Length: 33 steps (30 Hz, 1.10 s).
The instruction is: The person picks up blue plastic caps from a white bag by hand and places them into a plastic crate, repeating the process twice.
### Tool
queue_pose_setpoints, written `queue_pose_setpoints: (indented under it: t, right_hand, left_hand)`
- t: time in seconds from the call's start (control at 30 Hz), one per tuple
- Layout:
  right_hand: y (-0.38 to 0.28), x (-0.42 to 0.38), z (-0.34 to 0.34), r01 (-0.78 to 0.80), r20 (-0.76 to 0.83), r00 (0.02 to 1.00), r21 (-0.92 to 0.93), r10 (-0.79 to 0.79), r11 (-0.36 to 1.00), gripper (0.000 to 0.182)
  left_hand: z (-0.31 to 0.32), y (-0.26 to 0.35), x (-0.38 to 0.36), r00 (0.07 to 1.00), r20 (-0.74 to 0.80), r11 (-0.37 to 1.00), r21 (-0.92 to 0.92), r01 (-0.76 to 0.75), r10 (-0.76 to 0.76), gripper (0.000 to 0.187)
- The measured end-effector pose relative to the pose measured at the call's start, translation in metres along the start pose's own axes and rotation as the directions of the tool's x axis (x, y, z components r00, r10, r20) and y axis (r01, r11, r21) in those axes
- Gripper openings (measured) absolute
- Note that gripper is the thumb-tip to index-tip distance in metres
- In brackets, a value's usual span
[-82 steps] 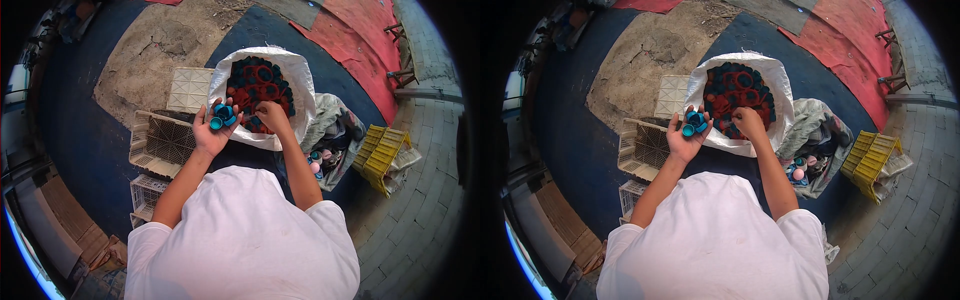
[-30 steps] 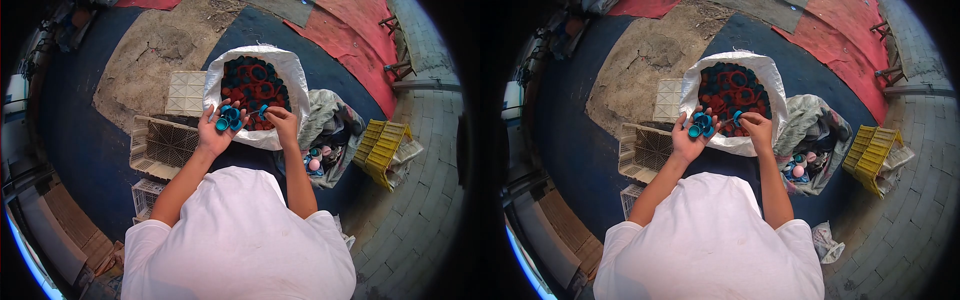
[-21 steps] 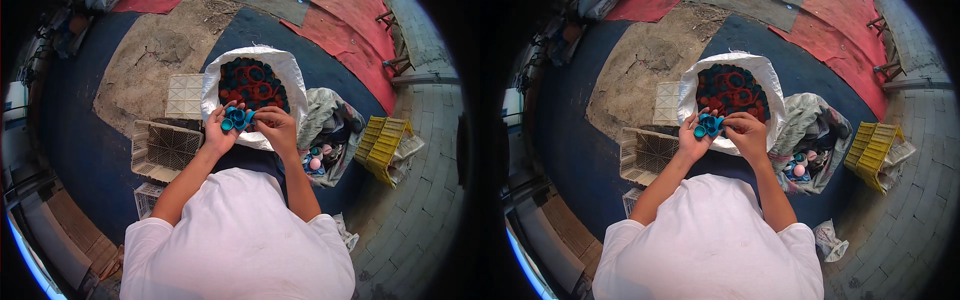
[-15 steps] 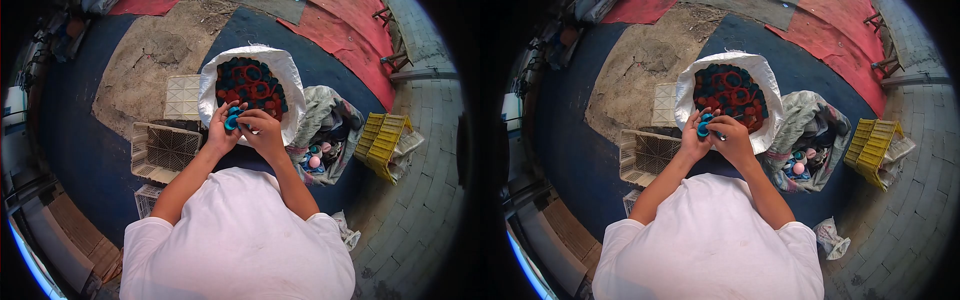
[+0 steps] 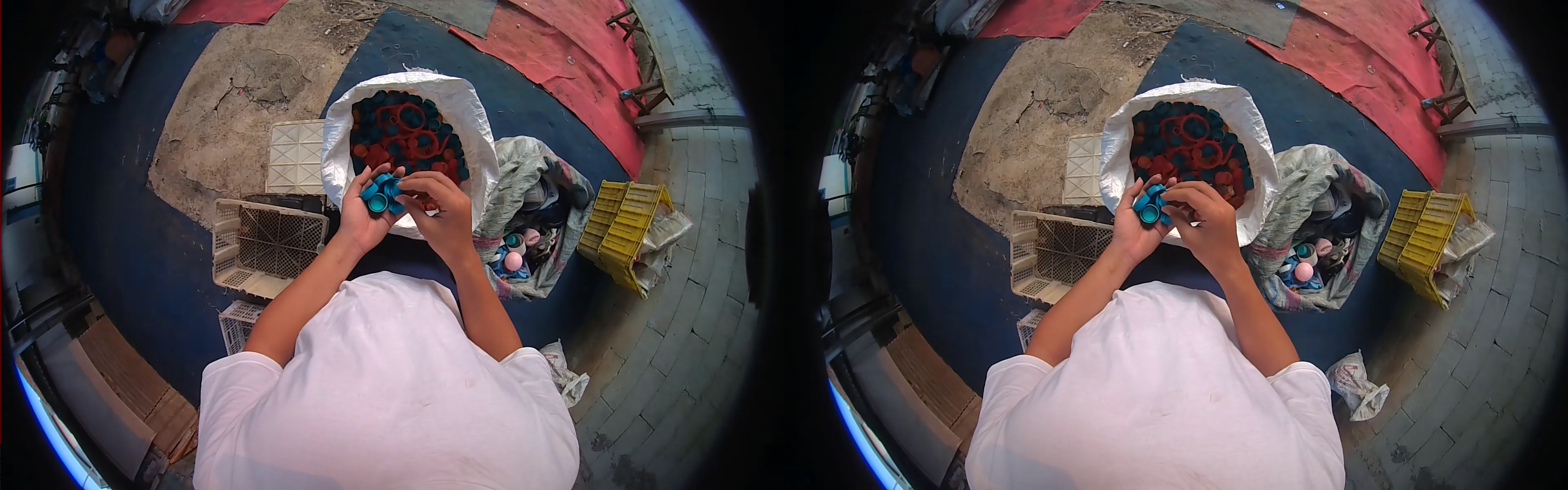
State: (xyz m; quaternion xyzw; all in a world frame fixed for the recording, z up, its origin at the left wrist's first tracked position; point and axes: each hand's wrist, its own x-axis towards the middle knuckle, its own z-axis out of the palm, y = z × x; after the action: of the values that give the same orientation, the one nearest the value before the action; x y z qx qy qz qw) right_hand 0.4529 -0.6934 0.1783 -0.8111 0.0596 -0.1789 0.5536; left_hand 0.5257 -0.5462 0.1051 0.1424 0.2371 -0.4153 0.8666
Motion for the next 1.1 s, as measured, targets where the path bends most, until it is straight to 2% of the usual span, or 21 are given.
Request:
queue_pose_setpoints:
  t: [0.2,0.3,0.5,0.6,0.7,0.8,0.93,1.03,1.1]
  right_hand:
    - [0.007,-0.001,0.006,0.093,0.026,0.995,-0.045,-0.092,0.995,0.027]
    - [0.009,0.0,0.005,0.055,-0.026,0.998,0.012,-0.054,0.998,0.025]
    - [0.003,0.002,0.003,0.151,0.036,0.988,-0.023,-0.15,0.988,0.026]
    - [0.013,-0.002,0.004,0.143,-0.011,0.99,-0.022,-0.143,0.99,0.023]
    - [0.022,-0.004,0.0,0.012,-0.09,0.996,-0.021,-0.014,1.0,0.017]
    - [0.033,-0.005,0.008,-0.165,-0.219,0.955,0.163,0.199,0.973,0.013]
    - [0.054,-0.013,0.022,-0.338,-0.096,0.892,0.505,0.441,0.794,0.038]
    - [0.052,-0.014,0.043,-0.329,0.026,0.826,0.833,0.563,0.444,0.051]
    - [0.053,-0.01,0.056,-0.256,-0.013,0.823,0.883,0.568,0.393,0.054]
  left_hand:
    - [-0.002,0.0,0.0,0.999,0.022,0.998,-0.051,0.041,-0.04,0.029]
    - [0.005,-0.002,-0.004,0.999,-0.031,1.0,0.015,0.014,-0.013,0.03]
    - [-0.01,0.003,0.0,0.998,0.028,0.997,-0.059,0.053,-0.051,0.03]
    - [-0.002,0.0,-0.004,0.999,0.027,0.998,-0.052,0.04,-0.039,0.03]
    - [0.005,0.0,-0.006,0.999,0.026,1.0,-0.018,0.023,-0.022,0.03]
    - [0.01,-0.002,-0.008,1.0,-0.016,1.0,-0.011,-0.003,0.003,0.029]
    - [0.009,-0.005,-0.006,0.998,0.048,0.999,-0.034,-0.027,0.028,0.031]
    - [0.009,-0.012,-0.004,0.995,0.083,0.999,0.016,-0.049,0.047,0.034]
    - [0.015,-0.018,-0.003,0.993,0.091,0.996,0.054,-0.078,0.072,0.037]
